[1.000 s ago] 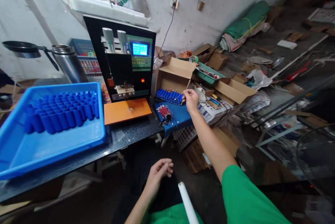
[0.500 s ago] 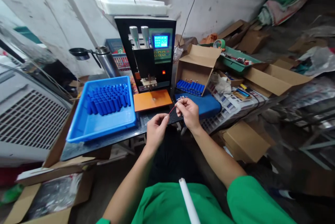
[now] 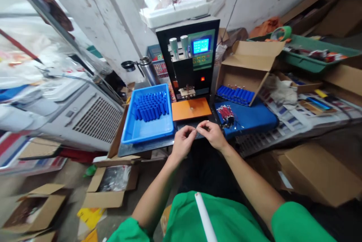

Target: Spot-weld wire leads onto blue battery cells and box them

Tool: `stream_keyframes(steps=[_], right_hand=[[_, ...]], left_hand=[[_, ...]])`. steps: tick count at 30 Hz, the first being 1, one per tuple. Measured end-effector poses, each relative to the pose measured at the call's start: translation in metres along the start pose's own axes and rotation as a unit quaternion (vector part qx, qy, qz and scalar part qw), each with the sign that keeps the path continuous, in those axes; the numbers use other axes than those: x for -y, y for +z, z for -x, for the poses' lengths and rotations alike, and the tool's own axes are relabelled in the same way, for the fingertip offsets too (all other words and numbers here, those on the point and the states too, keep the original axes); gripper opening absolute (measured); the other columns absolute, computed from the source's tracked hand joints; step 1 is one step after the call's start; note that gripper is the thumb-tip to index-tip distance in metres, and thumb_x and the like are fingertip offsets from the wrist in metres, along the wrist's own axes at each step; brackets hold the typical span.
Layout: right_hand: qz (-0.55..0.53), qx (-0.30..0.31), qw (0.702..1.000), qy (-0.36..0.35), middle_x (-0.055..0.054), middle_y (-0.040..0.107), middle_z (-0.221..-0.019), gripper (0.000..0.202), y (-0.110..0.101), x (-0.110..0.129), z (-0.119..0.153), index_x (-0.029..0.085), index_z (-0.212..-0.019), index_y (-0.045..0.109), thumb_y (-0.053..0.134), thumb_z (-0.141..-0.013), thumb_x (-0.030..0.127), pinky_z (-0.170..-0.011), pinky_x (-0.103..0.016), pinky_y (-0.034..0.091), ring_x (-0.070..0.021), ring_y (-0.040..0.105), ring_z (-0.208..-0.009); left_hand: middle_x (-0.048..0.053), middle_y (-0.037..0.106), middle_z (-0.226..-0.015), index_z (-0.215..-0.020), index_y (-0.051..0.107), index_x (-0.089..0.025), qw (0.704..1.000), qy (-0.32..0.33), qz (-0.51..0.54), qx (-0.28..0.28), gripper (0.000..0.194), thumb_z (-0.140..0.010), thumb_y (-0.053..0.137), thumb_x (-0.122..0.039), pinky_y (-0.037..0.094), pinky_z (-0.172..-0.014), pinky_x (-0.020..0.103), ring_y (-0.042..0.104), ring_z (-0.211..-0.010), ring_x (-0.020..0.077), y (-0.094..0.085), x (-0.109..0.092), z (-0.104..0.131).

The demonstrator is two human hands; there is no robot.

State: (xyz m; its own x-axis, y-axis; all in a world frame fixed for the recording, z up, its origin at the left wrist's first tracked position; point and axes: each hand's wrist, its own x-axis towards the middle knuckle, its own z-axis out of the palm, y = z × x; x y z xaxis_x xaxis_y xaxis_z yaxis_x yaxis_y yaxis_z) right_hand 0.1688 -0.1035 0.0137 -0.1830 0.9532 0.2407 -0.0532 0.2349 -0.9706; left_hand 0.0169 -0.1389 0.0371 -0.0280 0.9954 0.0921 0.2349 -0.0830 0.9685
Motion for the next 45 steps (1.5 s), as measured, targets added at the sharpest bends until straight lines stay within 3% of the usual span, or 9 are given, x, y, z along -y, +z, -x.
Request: stream_keyframes(steps=[5,9,15,18,23,29,34,39,45], right_hand=[[-0.009,-0.025,1.0,0.015,-0.004,0.069,-0.073,0.021,0.003,-0.011,0.009,0.022,-0.072,0.07,0.072,-0.08,0.042,-0.066,-0.032,0.051,-0.019,0.062,-0.068],[-0.044,-0.094,0.993,0.056,-0.004,0.07,-0.072,0.019,-0.008,-0.022,0.02,0.023,-0.073,0.071,0.074,-0.077,0.041,-0.064,-0.033,0.053,-0.019,0.063,-0.064],[-0.055,-0.115,0.988,0.085,-0.003,0.067,-0.067,0.02,-0.015,-0.035,0.037,0.022,-0.07,0.071,0.074,-0.076,0.041,-0.06,-0.032,0.053,-0.0186,0.063,-0.06],[-0.05,-0.103,0.989,0.092,-0.004,0.067,-0.066,0.02,-0.01,-0.038,0.043,0.023,-0.068,0.071,0.072,-0.076,0.042,-0.058,-0.032,0.052,-0.019,0.063,-0.06],[-0.058,-0.1,0.988,0.098,-0.003,0.066,-0.065,0.02,-0.009,-0.039,0.045,0.024,-0.067,0.071,0.072,-0.075,0.041,-0.057,-0.031,0.051,-0.0188,0.062,-0.058],[-0.058,-0.102,0.988,0.1,-0.003,0.066,-0.063,0.021,-0.011,-0.039,0.044,0.023,-0.068,0.07,0.072,-0.076,0.043,-0.057,-0.032,0.051,-0.0188,0.061,-0.058],[-0.061,-0.124,0.986,0.094,-0.003,0.064,-0.065,0.024,-0.013,-0.037,0.035,0.021,-0.068,0.068,0.071,-0.077,0.043,-0.056,-0.03,0.048,-0.017,0.058,-0.057],[-0.06,-0.148,0.984,0.074,0.0,0.06,-0.061,0.024,-0.022,-0.031,0.016,0.021,-0.069,0.067,0.071,-0.078,0.043,-0.059,-0.029,0.045,-0.0155,0.054,-0.058],[-0.032,-0.169,0.984,0.046,-0.003,0.069,-0.076,0.022,-0.034,-0.022,0.0,0.02,-0.069,0.069,0.07,-0.078,0.04,-0.07,-0.031,0.048,-0.018,0.061,-0.071]], left_hand=[[0.003,0.066,-0.076,-0.084,0.067,-0.017,0.999,-0.003,-0.037,0.016,0.03,-0.089,0.062,-0.046,0.045,-0.066,0.027,0.057,-0.069,0.0143,-0.01,0.007,0.009],[0.007,0.072,-0.096,-0.105,0.07,-0.019,0.983,0.052,-0.168,-0.043,0.026,-0.093,0.06,-0.039,0.05,-0.077,0.031,0.064,-0.081,0.0181,-0.052,0.015,-0.017],[0.018,0.063,-0.128,-0.128,0.063,-0.019,0.81,0.072,-0.579,-0.067,0.043,-0.085,0.068,-0.024,0.042,-0.099,0.048,0.054,-0.12,0.0362,-0.129,0.029,-0.102],[0.021,0.057,-0.135,-0.138,0.056,-0.018,0.752,0.067,-0.656,-0.02,0.06,-0.08,0.073,-0.023,0.039,-0.101,0.052,0.049,-0.125,0.0404,-0.136,0.035,-0.127],[0.021,0.058,-0.129,-0.121,0.06,-0.017,0.719,0.065,-0.692,0.003,0.044,-0.08,0.072,-0.023,0.038,-0.099,0.05,0.051,-0.119,0.0397,-0.127,0.041,-0.135],[0.013,0.069,-0.097,-0.105,0.06,-0.019,0.798,0.043,-0.601,-0.016,0.02,-0.086,0.062,-0.019,0.044,-0.087,0.041,0.061,-0.1,0.0318,-0.126,0.046,-0.123],[0.006,0.069,-0.095,-0.102,0.059,-0.021,0.92,0.1,-0.344,-0.158,0.02,-0.085,0.065,-0.03,0.05,-0.08,0.033,0.064,-0.083,0.0198,-0.116,0.036,-0.106],[0.006,0.069,-0.094,-0.108,0.06,-0.017,0.969,0.14,-0.113,-0.169,0.038,-0.078,0.073,-0.036,0.053,-0.078,0.029,0.066,-0.082,0.0158,-0.065,0.024,-0.114],[0.003,0.068,-0.08,-0.101,0.068,-0.016,0.987,0.086,-0.104,-0.09,0.027,-0.079,0.068,-0.031,0.051,-0.071,0.029,0.063,-0.07,0.0151,-0.013,0.033,-0.135]])
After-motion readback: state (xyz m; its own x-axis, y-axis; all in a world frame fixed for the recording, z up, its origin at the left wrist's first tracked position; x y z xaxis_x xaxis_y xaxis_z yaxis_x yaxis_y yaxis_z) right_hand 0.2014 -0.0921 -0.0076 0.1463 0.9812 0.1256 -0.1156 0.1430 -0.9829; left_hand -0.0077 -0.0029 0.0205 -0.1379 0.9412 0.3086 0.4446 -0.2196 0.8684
